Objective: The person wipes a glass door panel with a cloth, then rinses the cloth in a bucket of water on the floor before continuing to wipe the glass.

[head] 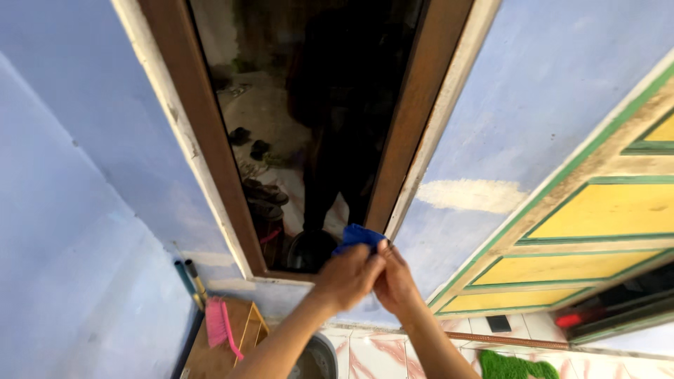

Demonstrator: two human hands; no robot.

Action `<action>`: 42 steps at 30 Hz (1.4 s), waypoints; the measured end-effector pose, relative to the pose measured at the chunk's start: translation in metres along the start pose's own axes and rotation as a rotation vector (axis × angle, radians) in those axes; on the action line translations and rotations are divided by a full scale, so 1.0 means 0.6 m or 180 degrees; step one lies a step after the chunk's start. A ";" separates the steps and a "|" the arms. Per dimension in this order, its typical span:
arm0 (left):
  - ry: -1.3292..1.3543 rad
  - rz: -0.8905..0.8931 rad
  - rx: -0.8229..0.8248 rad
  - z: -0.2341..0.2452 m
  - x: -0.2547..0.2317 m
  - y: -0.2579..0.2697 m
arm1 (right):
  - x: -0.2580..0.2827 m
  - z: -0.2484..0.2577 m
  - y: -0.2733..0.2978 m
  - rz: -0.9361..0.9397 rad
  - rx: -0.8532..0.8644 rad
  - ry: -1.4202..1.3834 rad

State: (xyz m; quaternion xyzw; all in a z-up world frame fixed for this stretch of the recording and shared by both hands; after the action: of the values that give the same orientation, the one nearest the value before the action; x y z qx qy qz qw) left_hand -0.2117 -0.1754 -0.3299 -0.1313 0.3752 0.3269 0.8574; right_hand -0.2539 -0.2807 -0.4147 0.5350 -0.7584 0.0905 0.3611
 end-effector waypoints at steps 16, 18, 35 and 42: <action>-0.2859 -0.1736 -0.3612 0.599 -0.219 -0.020 | 0.499 -0.443 0.137 0.6421 -0.0370 0.4440; -0.3183 -0.1766 -0.4055 0.674 -0.229 -0.020 | 0.497 -0.483 0.138 0.6660 -0.1200 0.5183; -0.3498 -0.2075 -0.4608 0.777 -0.239 -0.023 | 0.614 -0.614 0.110 0.6805 -0.2605 0.5604; -0.3198 -0.2181 -0.4455 0.814 -0.275 -0.023 | 0.483 -0.513 0.092 0.6428 -0.2039 0.6637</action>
State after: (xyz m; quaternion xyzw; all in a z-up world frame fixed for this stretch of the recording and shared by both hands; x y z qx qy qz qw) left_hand -0.0137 -0.0322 0.1239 -0.5657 -0.3827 0.2262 0.6945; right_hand -0.2118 -0.3128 0.0083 -0.6091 -0.1933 0.4632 0.6141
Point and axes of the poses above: each hand's wrist, its own y-axis away from the middle knuckle, its own z-axis out of the back of the hand, x = y × z, the point moved 9 cm from there along -y, towards the middle knuckle, and after that the axes turned 2 degrees about -y, right-handed, at the moved point
